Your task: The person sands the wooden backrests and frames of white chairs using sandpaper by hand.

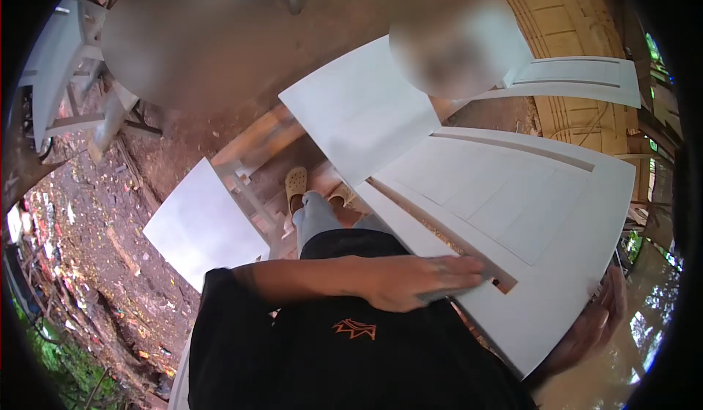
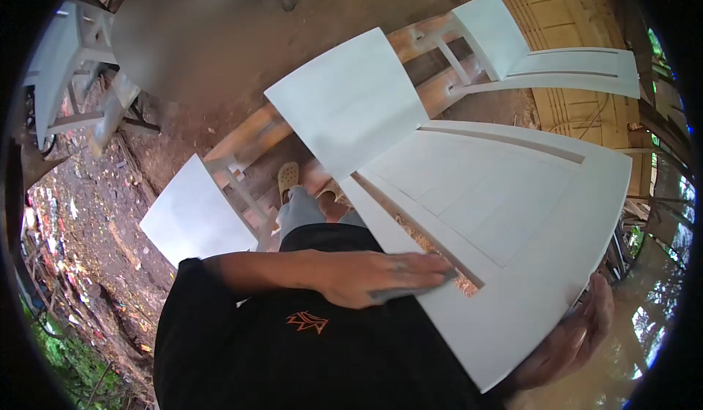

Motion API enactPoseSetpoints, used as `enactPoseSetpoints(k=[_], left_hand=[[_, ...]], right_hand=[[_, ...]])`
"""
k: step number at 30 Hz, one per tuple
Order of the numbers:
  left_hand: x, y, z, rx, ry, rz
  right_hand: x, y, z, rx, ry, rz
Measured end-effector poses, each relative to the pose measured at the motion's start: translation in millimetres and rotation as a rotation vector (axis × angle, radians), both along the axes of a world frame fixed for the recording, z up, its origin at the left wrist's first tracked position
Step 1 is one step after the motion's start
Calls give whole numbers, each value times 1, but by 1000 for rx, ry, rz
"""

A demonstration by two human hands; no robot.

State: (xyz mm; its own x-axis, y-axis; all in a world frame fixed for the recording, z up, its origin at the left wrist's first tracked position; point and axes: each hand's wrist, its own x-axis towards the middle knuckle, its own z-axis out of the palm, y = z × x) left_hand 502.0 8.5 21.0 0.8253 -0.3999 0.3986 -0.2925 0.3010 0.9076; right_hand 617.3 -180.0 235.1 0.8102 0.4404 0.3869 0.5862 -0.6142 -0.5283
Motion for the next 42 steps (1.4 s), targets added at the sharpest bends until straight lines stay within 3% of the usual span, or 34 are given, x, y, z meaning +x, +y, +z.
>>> enactPoseSetpoints(k=[2,4,6,8,9,11,15,17,19,20,23,24,25,28,30,34,35,38,40,42], left_hand=[[-6,9,-20,179,164,20],[-25,20,-52,230,611,214],[-32,30,-87,125,958,614],[-27,35,-73,76,1061,648],[-23,35,-68,42,1109,667],[-20,16,-62,164,913,705],[-2,1,-38,429,635,554],[1,1,-38,368,477,368],[9,-8,-21,225,122,216],[9,-17,-4,160,97,116],[17,-52,21,-125,-240,268],[21,-54,45,-231,-335,293],[19,-48,66,-266,-377,280],[10,-49,71,-296,-392,255],[0,-55,12,-286,-348,313],[-39,-13,-80,383,374,273],[-39,-23,-81,343,330,286],[-20,-38,4,116,-28,279],[-5,-34,71,-96,-202,121],[-3,-40,60,-106,-325,221]], right_hand=[[6,-19,-8,127,-89,-48],[20,-38,-15,45,-84,-109],[36,-46,-24,-51,-43,-164],[26,-33,-37,277,180,-276],[25,-49,-41,196,171,-283],[20,-87,-47,22,153,-289],[21,-69,-35,80,91,-193],[22,-50,-22,90,68,-113],[20,-33,-12,63,43,-36],[17,-28,-9,47,34,-12],[11,-31,-10,83,54,6],[13,-19,-16,-106,-203,179],[17,-2,-23,-290,-456,354],[12,-13,-6,-510,-369,342],[19,-20,-16,-387,-416,389],[12,-28,-24,-25,-184,95],[11,-27,-24,21,-114,47],[3,-12,-10,-104,17,50],[-3,3,0,-73,43,103],[-13,11,-2,61,30,71]])
